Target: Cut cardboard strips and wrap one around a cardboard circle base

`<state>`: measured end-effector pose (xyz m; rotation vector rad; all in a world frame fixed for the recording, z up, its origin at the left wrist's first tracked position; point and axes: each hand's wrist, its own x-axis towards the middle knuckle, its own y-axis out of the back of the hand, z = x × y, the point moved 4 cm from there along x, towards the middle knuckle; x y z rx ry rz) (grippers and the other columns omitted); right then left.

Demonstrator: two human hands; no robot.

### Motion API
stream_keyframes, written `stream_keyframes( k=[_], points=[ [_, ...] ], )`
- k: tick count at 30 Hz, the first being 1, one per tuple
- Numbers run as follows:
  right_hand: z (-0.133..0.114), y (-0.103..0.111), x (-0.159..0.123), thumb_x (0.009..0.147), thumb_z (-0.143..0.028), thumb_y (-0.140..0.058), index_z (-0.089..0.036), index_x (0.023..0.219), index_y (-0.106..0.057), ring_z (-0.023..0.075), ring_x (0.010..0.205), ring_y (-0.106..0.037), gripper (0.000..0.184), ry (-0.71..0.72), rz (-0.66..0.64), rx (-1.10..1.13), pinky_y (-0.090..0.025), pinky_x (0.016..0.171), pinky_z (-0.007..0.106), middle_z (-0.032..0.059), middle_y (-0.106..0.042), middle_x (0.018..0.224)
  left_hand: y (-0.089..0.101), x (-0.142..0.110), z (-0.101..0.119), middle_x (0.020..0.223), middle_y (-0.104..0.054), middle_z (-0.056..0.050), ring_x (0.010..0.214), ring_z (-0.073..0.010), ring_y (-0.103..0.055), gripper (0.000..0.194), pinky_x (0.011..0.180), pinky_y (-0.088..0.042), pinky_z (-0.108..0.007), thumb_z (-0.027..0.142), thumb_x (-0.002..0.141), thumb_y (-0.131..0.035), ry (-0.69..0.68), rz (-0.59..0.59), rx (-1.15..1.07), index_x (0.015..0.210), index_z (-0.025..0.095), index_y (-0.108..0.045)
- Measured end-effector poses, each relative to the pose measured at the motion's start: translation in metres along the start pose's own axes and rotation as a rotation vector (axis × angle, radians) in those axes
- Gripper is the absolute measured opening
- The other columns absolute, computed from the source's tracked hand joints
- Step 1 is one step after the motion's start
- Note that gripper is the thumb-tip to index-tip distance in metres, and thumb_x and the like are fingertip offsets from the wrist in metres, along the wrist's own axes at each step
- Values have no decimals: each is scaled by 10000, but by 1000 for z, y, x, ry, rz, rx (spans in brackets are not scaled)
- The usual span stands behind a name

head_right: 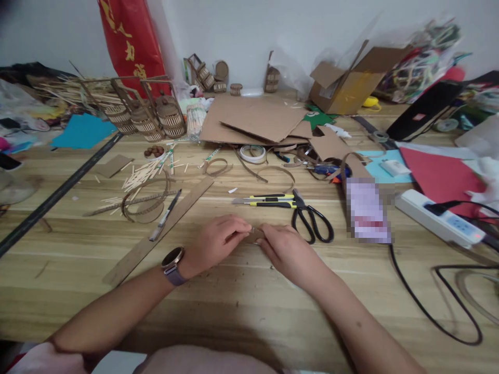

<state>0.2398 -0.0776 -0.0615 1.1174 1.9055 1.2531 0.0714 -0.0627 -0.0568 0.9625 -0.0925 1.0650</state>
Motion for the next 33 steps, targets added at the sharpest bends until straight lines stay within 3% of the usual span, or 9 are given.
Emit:
stream_keyframes(
  k=[3,6,11,17,21,27,33],
  points=[
    [7,-2,-4,917,-276,-521,-199,1002,-580,247,873,-633,129,13,38,-18,-436,753,351,91,-702,934,-1,-2,-2,975,-741,-51,947,-173,-689,117,865,-550,-321,178,963,-559,12,28,-19,976,190,-675],
    [13,-4,-9,877,-275,-594,-200,914,-601,264,882,-622,84,-20,48,-108,-422,755,366,94,-680,906,0,-2,-6,957,-746,-46,916,-173,-696,87,852,-557,-315,171,939,-597,79,96,-60,941,195,-681],
    [15,-4,-10,891,-204,-538,-201,879,-591,233,850,-601,55,-48,-45,-69,-405,745,347,68,-651,891,3,-2,-18,948,-753,-30,886,-166,-706,76,794,-570,-281,140,878,-662,268,238,-181,920,199,-685],
    [17,-2,-11,884,-214,-554,-204,841,-583,238,850,-594,52,-77,-52,-64,-396,744,349,63,-641,868,2,-4,-30,936,-759,-28,867,-166,-711,71,790,-576,-292,133,860,-675,346,232,-282,895,193,-690],
    [22,-2,-14,852,-210,-602,-215,838,-588,249,878,-615,20,-100,-54,-87,-386,751,354,56,-657,883,3,-4,-28,960,-758,-38,894,-175,-710,56,816,-575,-307,146,869,-673,291,217,-237,881,198,-689],
    [22,4,-15,818,-205,-622,-224,821,-616,269,937,-626,20,-162,-106,-156,-368,768,362,47,-664,901,6,-2,-13,918,-755,-41,889,-162,-705,86,828,-562,-286,129,908,-633,76,184,-126,856,186,-672],
    [20,9,-16,815,-230,-614,-222,800,-631,267,950,-627,24,-180,-152,-205,-368,769,361,49,-664,911,6,-2,-11,938,-758,-41,894,-152,-710,107,823,-570,-270,127,931,-603,-6,175,-74,871,183,-672]
  ],
)
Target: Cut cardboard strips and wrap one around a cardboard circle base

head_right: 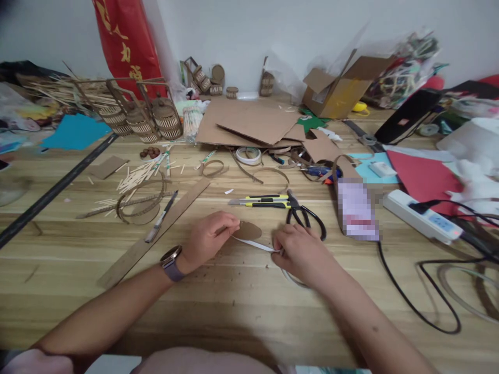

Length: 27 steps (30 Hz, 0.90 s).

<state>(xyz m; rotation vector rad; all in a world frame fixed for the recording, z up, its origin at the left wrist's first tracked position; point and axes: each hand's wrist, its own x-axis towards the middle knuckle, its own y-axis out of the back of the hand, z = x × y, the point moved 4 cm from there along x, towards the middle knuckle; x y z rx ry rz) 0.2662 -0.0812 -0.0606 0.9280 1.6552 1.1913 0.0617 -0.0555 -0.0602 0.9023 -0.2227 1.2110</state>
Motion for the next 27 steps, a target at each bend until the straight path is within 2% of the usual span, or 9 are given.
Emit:
stream_keyframes(
  k=[7,13,18,21,24,27],
  points=[
    [0,-2,-4,842,-225,-601,-208,820,-605,264,945,-642,28,52,6,-50,-394,818,391,57,-670,908,-2,0,3,929,-756,-46,883,-145,-709,125,824,-574,-259,126,947,-579,-80,-33,16,888,172,-679],
    [15,-4,-18,812,-410,-689,-222,953,-623,299,949,-640,244,-40,16,-55,-434,791,418,80,-677,982,0,0,1,904,-752,-34,865,-143,-708,121,809,-576,-265,138,946,-587,-33,-17,16,865,179,-667],
    [25,-6,-26,789,-404,-691,-229,912,-636,316,975,-623,221,-57,-16,-38,-452,801,433,83,-683,967,-1,-1,-1,927,-754,-35,892,-150,-711,132,814,-582,-280,151,955,-571,-33,-14,30,869,189,-664],
    [34,-5,-33,771,-394,-702,-229,945,-647,306,968,-630,246,-63,-7,18,-466,807,432,89,-674,979,-2,-2,-2,915,-753,-29,881,-148,-710,134,809,-583,-278,154,955,-572,-34,-7,33,861,194,-658],
    [38,-2,-40,756,-410,-709,-227,1011,-646,280,947,-643,321,-4,46,131,-489,802,410,95,-652,1017,-1,-2,-1,911,-751,-28,878,-145,-707,127,810,-580,-272,140,947,-583,-36,3,26,851,192,-649],
    [40,2,-44,830,-493,-618,-225,1011,-635,244,891,-656,324,-7,105,267,-509,770,366,93,-651,1021,0,-2,0,912,-749,-31,886,-144,-704,120,816,-576,-266,121,938,-591,-39,3,25,853,189,-642]
  ],
)
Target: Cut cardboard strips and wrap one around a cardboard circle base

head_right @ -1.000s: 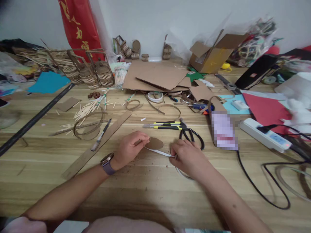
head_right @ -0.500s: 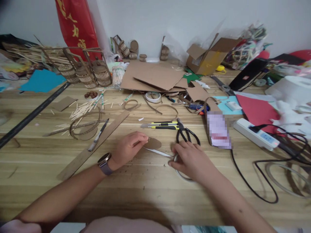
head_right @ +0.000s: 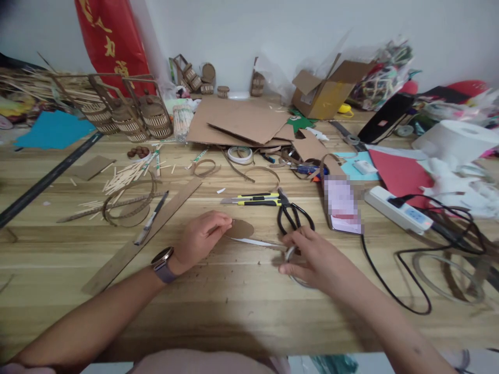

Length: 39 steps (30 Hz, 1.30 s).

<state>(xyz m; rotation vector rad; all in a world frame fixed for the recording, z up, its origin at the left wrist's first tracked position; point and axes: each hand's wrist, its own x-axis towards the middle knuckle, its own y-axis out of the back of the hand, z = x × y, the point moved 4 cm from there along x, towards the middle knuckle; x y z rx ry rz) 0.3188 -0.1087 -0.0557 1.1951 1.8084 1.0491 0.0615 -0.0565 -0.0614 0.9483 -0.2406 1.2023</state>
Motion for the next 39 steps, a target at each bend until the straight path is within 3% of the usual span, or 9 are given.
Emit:
stream_keyframes(
  k=[3,5,12,17,31,39],
  points=[
    [2,4,1,949,-488,-406,-229,884,-605,210,748,-642,333,-83,90,48,-497,676,327,68,-655,852,0,0,1,918,-750,-30,895,-145,-704,129,823,-575,-268,101,929,-594,0,-4,3,847,191,-638],
    [2,5,3,959,-460,-369,-232,820,-591,198,675,-618,347,-99,112,34,-476,631,313,53,-637,756,0,-1,0,920,-750,-28,894,-143,-704,135,823,-575,-267,89,921,-600,1,-4,1,841,192,-634],
    [0,-1,9,908,-410,-477,-227,768,-641,183,698,-644,283,-102,-112,-30,-450,617,276,50,-690,795,-1,-1,-1,919,-750,-28,898,-148,-708,153,824,-580,-273,90,928,-583,14,-3,5,826,195,-627],
    [-1,-2,11,896,-344,-520,-234,801,-639,200,723,-659,188,-181,-183,-121,-414,604,279,39,-716,807,-1,-2,-1,926,-750,-35,904,-153,-708,139,830,-582,-284,111,935,-575,14,-15,8,842,194,-636],
    [-17,-3,13,894,-287,-523,-226,751,-605,201,709,-664,176,-243,-228,-350,-317,532,264,37,-708,828,-3,-3,-1,938,-745,-34,899,-147,-698,125,830,-571,-277,109,928,-592,30,-14,-4,845,191,-636],
    [-12,-7,5,868,-298,-591,-229,783,-555,216,734,-663,116,-127,-202,-210,-415,610,292,41,-687,813,-2,-4,-1,927,-745,-36,901,-151,-702,133,827,-576,-281,108,934,-581,6,-2,4,847,188,-641]
  ],
)
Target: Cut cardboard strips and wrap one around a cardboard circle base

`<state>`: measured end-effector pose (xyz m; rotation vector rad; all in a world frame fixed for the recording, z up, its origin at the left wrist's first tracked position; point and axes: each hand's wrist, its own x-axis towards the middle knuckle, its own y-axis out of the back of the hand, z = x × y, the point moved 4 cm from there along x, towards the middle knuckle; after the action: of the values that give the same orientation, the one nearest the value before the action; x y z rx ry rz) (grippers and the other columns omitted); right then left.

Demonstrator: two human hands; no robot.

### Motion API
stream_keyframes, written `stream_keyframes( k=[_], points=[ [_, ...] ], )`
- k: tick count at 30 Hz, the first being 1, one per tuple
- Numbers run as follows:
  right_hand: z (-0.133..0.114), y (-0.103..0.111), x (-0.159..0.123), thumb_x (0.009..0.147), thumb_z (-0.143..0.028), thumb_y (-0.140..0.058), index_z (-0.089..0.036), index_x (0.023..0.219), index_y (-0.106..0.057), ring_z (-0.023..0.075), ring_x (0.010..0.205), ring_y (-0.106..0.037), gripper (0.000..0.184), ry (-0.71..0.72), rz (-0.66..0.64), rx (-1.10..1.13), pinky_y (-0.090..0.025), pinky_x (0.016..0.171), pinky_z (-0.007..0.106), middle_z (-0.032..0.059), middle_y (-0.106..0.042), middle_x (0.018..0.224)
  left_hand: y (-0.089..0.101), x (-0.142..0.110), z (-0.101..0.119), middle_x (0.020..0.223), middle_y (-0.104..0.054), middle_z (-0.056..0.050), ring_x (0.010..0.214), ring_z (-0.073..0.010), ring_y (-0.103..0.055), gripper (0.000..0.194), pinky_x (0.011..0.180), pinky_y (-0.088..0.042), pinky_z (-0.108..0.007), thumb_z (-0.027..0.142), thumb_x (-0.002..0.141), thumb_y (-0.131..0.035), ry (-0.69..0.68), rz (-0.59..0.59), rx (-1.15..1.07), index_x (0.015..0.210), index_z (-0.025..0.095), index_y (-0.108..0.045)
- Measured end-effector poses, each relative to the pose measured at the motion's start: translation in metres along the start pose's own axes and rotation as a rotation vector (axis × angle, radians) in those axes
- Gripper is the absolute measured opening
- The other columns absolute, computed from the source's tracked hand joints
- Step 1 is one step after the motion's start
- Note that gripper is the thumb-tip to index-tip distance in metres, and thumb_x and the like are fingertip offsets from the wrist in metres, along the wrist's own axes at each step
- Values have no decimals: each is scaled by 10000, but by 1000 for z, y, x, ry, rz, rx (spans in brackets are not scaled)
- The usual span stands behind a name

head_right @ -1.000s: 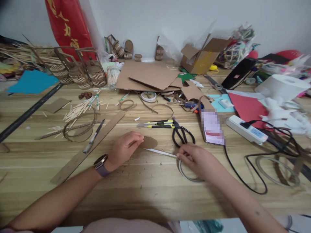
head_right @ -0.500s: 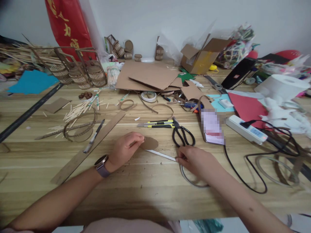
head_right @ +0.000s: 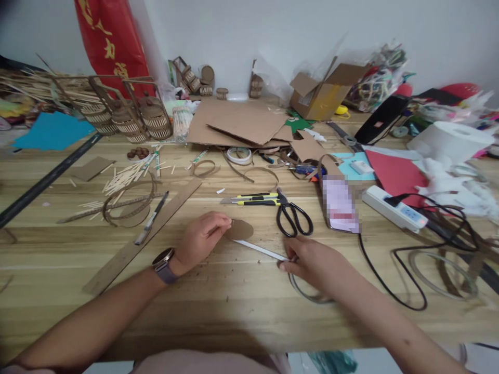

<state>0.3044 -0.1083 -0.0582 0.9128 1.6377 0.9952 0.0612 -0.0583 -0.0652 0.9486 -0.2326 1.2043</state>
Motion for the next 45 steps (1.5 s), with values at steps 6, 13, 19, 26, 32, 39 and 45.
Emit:
stream_keyframes(
  k=[6,13,19,26,32,39,45],
  points=[
    [4,-1,-1,816,-186,-554,-240,767,-544,190,708,-650,74,53,43,-12,-400,610,276,3,-690,780,0,-1,1,939,-749,-47,923,-160,-707,148,842,-585,-294,118,947,-558,-27,-17,13,877,189,-667],
    [3,23,1,835,-264,-567,-247,809,-594,219,710,-667,41,-3,63,-111,-366,564,278,15,-722,794,-1,-2,5,963,-746,-57,939,-159,-706,168,856,-589,-307,169,982,-522,-87,-38,41,941,188,-684],
    [-19,59,7,831,-227,-562,-242,827,-611,233,715,-673,51,59,132,-219,-382,591,293,24,-716,760,-2,-3,8,980,-737,-71,935,-161,-690,178,847,-584,-311,178,991,-507,-131,-53,29,980,166,-684],
    [-45,76,21,829,-233,-543,-220,810,-629,215,704,-642,90,245,244,-343,-388,626,308,44,-700,774,-5,-3,8,1023,-730,-65,961,-167,-684,208,861,-579,-323,164,993,-487,-122,-113,49,1028,185,-690],
    [-71,79,30,858,-224,-539,-207,823,-615,234,781,-670,85,280,208,-436,-402,672,324,55,-712,804,-8,-2,10,1027,-729,-60,969,-165,-678,182,876,-570,-302,138,974,-515,-150,-110,70,1019,180,-687],
    [-92,82,37,816,-156,-583,-192,799,-627,264,810,-686,60,303,158,-535,-398,663,335,83,-729,842,-10,1,12,1016,-724,-49,968,-174,-663,174,881,-556,-302,115,958,-531,-131,-172,133,993,186,-686],
    [-99,81,42,803,-112,-579,-172,841,-650,298,854,-700,101,310,118,-607,-426,710,364,116,-743,869,-15,7,20,932,-717,-55,921,-185,-646,201,856,-536,-314,146,982,-488,-124,-172,159,894,162,-667]
  ],
)
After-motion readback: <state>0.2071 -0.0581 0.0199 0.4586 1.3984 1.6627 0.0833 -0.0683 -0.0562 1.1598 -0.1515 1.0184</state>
